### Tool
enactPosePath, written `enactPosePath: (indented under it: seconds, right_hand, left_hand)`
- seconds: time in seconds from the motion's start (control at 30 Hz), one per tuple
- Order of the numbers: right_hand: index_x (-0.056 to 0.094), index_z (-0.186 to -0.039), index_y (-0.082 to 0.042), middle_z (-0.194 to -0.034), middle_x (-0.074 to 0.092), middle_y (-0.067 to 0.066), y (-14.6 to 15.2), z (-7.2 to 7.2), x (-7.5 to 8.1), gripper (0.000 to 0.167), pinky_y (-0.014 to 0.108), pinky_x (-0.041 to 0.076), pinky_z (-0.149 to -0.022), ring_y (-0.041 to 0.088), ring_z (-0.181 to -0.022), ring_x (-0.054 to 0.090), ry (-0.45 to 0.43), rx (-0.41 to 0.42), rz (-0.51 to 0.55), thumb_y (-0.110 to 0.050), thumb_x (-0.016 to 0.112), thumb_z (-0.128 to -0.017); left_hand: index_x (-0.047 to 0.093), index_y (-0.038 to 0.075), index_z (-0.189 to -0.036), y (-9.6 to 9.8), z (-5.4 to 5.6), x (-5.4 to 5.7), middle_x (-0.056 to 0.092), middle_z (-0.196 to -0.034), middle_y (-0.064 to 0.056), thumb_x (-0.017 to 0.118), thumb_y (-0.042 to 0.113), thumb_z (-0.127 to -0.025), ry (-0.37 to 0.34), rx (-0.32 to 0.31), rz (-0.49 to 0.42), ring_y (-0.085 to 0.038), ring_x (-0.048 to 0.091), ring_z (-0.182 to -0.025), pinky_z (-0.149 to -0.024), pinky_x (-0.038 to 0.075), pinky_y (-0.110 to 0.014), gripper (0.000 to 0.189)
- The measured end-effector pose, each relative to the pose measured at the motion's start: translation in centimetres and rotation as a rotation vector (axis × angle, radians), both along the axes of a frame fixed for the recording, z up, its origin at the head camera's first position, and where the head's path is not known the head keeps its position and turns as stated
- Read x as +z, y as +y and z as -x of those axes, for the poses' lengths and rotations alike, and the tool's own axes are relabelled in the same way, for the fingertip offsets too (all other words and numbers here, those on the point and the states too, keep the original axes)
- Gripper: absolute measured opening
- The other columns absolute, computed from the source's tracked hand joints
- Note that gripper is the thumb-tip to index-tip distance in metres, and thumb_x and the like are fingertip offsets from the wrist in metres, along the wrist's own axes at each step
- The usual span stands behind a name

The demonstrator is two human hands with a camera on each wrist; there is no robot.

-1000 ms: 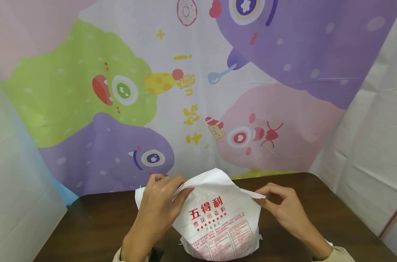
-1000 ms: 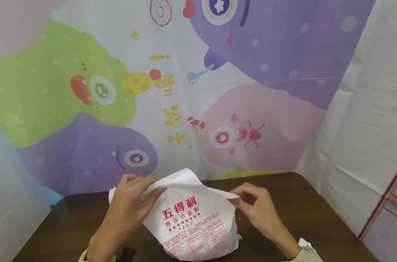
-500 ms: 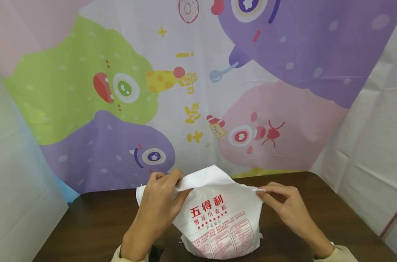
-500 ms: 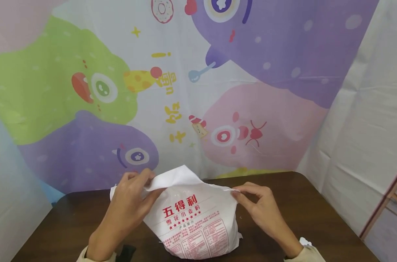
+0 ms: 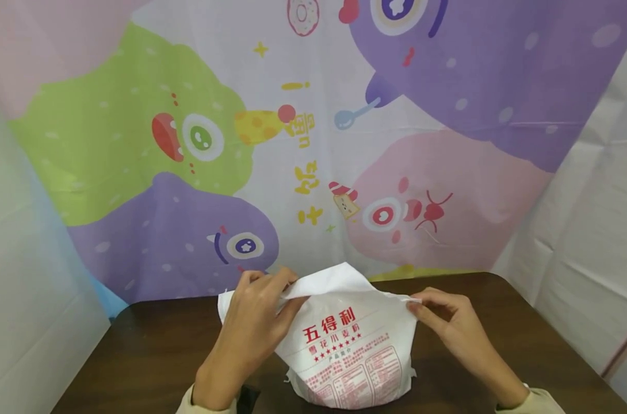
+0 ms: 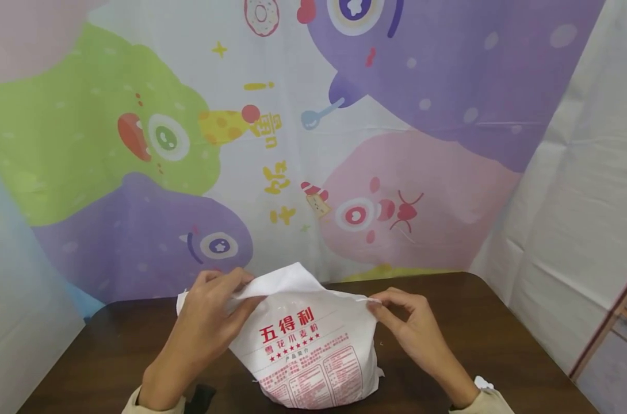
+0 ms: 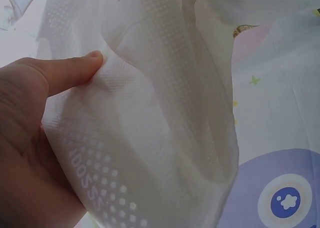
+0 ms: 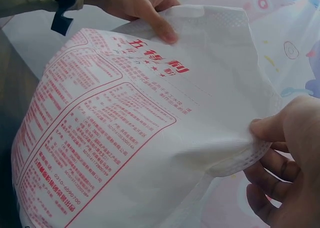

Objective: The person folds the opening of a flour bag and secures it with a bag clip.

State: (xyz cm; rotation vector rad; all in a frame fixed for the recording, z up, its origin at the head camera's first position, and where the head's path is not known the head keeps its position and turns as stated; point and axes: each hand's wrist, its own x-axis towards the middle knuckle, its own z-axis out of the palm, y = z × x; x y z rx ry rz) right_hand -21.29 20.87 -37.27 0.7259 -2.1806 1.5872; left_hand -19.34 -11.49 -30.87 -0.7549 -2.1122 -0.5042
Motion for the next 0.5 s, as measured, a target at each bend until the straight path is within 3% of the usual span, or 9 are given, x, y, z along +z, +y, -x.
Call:
enactPosePath:
  seconds: [0.3, 0.5]
  right_hand:
    - [0.071, -0.097, -0.007, -0.094, 0.067, 0.007, -0.02, -0.02, -0.33, 0.012, 0.027, 0.052, -0.067, 0.013, -0.081, 0.062, -0.026, 0.098, -0.007, 0.001, 0.072, -0.088]
    - [0.071, -0.093, -0.007, -0.093, 0.065, 0.008, -0.08, 0.05, -0.28, 0.011, 0.026, 0.052, -0.067, 0.013, -0.083, 0.062, -0.004, 0.096, -0.012, 0.001, 0.073, -0.087]
  left_hand:
    - [0.053, 0.013, -0.085, 0.03, 0.04, 0.03, 0.059, -0.067, 0.006, 0.088, 0.012, -0.073, -0.013, 0.009, 0.022, -0.008, 0.057, -0.061, -0.08, 0.043, -0.037, 0.036]
    - [0.058, 0.014, -0.089, -0.16, -0.15, 0.08, 0.062, -0.071, 0.007, 0.086, 0.014, -0.076, -0.039, -0.013, 0.039, -0.008, 0.056, -0.062, -0.081, 0.042, -0.037, 0.03]
